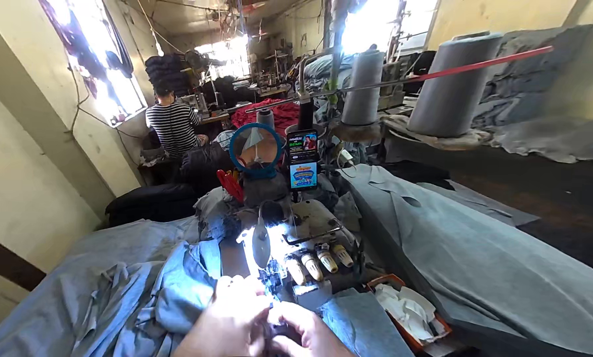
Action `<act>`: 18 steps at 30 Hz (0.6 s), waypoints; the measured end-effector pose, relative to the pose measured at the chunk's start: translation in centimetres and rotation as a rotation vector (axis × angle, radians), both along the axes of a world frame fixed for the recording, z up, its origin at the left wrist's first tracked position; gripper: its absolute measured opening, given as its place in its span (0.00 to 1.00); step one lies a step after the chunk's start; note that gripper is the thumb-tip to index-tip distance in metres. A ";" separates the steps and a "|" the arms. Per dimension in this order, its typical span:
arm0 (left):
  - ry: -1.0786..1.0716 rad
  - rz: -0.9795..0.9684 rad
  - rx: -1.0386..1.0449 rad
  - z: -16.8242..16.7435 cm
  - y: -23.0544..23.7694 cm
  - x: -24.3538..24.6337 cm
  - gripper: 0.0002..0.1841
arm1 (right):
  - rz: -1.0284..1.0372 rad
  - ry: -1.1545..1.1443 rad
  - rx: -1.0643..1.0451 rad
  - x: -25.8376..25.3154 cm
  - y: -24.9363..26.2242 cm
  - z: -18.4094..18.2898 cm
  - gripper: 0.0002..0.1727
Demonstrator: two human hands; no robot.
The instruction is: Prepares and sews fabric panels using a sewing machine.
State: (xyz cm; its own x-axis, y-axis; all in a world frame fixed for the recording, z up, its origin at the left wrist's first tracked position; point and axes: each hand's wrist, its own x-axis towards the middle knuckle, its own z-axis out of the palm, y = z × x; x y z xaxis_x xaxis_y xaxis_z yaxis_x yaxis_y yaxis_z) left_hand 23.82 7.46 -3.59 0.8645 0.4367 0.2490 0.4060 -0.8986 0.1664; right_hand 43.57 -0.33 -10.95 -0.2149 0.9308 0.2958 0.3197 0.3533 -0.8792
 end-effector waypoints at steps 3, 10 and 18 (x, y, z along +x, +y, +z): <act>-0.010 -0.107 -0.115 0.3 -1.6 0.5 0.09 | -0.044 0.005 0.132 -0.3 -1.0 -0.7 0.10; 0.154 0.033 -0.050 -2.6 0.8 -0.1 0.21 | -0.152 -0.063 0.171 -0.4 -2.0 -3.1 0.11; -0.128 0.178 0.076 -5.3 -3.9 1.1 0.10 | -0.245 -0.250 0.252 0.2 -0.3 -2.4 0.07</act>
State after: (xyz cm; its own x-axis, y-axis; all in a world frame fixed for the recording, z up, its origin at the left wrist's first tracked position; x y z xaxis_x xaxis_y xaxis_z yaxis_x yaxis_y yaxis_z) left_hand 24.88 3.57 -8.85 0.7347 0.5552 0.3898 0.5389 -0.8267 0.1618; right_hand 43.78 -0.61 -13.30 -0.0903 0.8683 0.4877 0.6135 0.4342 -0.6596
